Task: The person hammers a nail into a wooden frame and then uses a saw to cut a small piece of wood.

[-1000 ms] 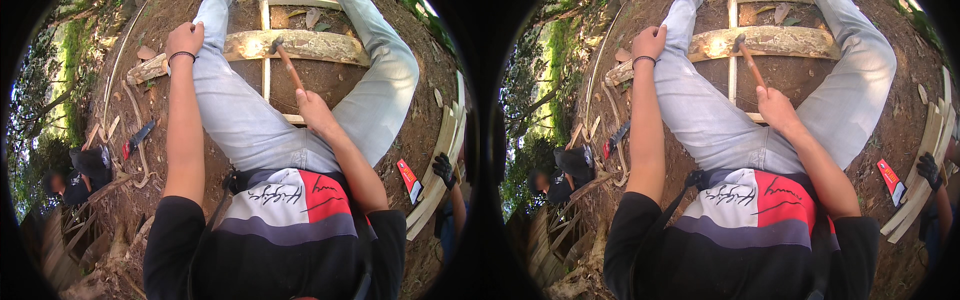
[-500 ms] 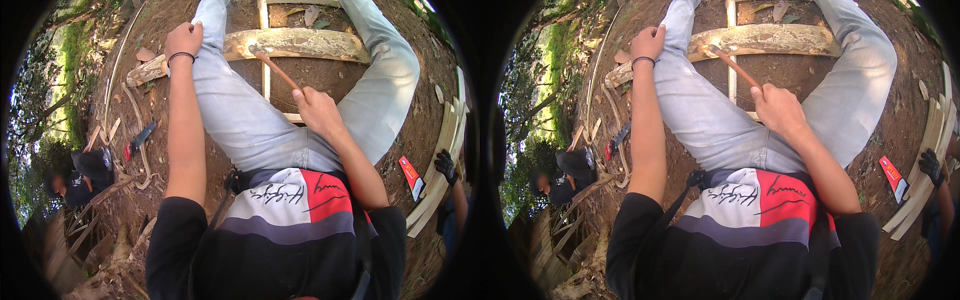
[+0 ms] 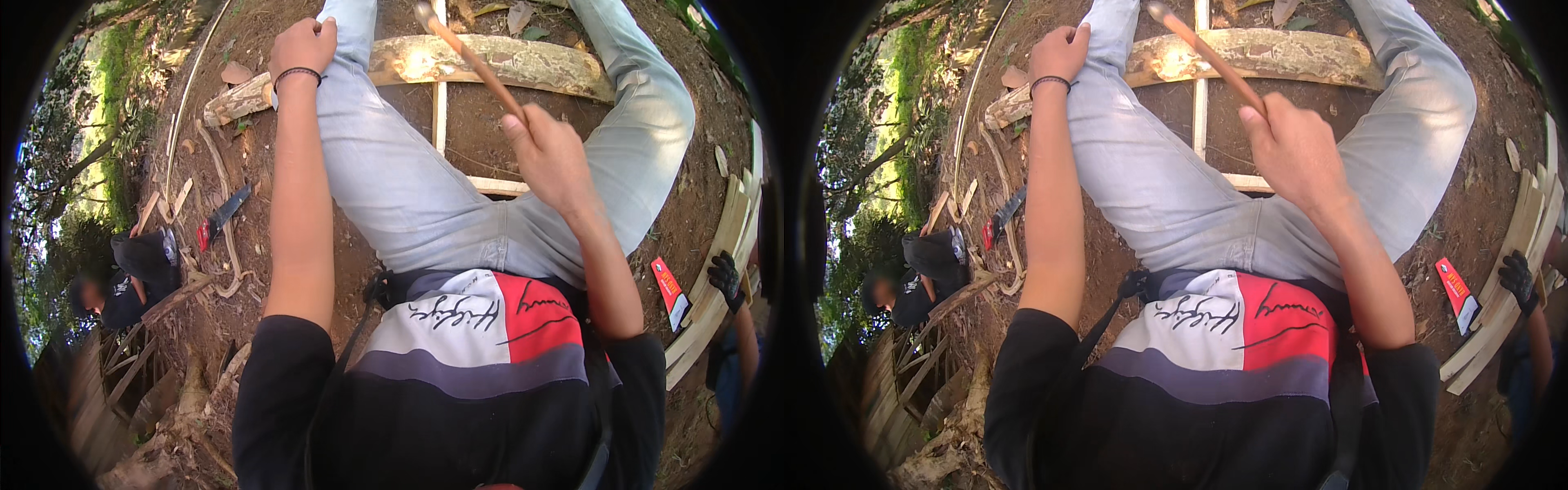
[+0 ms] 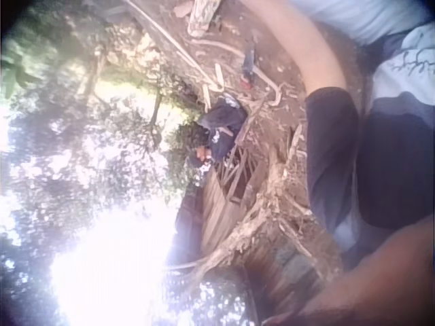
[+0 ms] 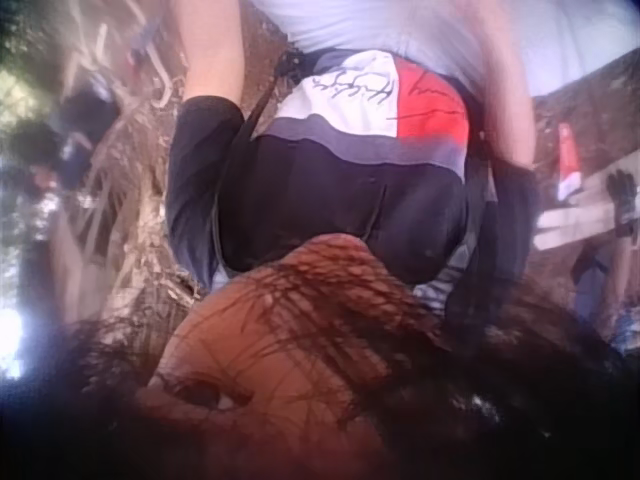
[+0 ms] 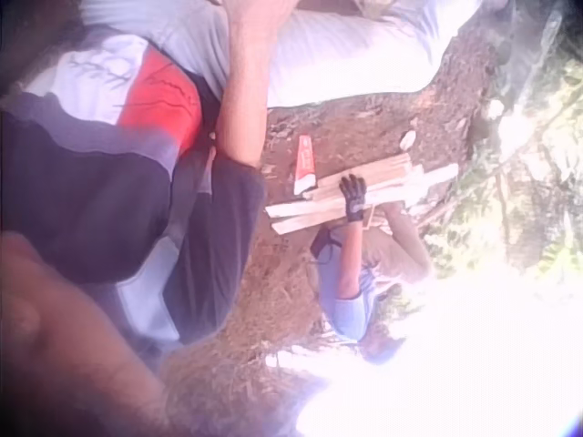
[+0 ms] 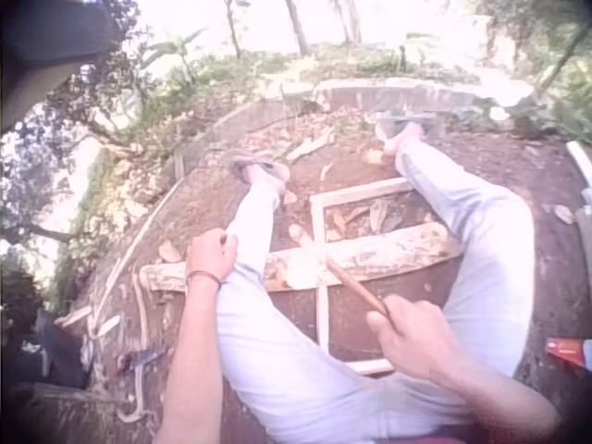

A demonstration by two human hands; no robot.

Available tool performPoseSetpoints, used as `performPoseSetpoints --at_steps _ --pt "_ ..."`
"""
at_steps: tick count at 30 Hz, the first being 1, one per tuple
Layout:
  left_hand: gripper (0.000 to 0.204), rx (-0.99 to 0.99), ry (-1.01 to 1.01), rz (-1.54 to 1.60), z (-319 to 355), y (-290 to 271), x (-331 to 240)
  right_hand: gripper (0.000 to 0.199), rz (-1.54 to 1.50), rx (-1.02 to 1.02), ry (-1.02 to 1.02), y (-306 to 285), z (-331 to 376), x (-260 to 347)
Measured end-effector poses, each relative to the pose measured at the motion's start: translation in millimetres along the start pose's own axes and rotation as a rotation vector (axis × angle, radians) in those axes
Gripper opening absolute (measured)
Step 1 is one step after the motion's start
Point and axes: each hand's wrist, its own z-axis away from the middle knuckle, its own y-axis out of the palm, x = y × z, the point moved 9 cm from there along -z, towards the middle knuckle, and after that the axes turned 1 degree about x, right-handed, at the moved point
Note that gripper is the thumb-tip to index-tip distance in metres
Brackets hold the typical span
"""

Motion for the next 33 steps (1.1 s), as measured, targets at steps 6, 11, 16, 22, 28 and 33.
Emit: performPoseSetpoints --at_steps 6,11,16,22,28,33 --pt "0.046 0.019 -0.055 0.013 5.0 -4.7 6.5 0.025 -0.463 -0.278 -0.339 -38.5 15.6 57.2" --pt "0.045 0.022 -0.026 0.01 0.5 -2.2 -1.4 0.035 -0.11 0.146 0.089 75.4 6.3 -51.7" --pt "0.042 0.015 -0.027 0.022 -0.4 1.9 10.6 0.038 -0.343 -0.072 -0.139 -14.4 -13.8 45.9" --pt "0.045 -0.007 -0.027 0.012 -0.7 -5.7 2.2 0.041 -0.42 -0.205 -0.232 10.4 -14.8 4.1" --pt "0.043 0.024 -0.031 -0.006 -1.5 -0.2 4.4 0.046 -0.284 0.032 -0.012 -1.0 -39.9 22.8" --pt "0.042 0.052 -0.071 -0.003 2.1 -0.5 8.5 0.034 -0.513 -0.438 -0.407 -73.0 -38.5 94.9"
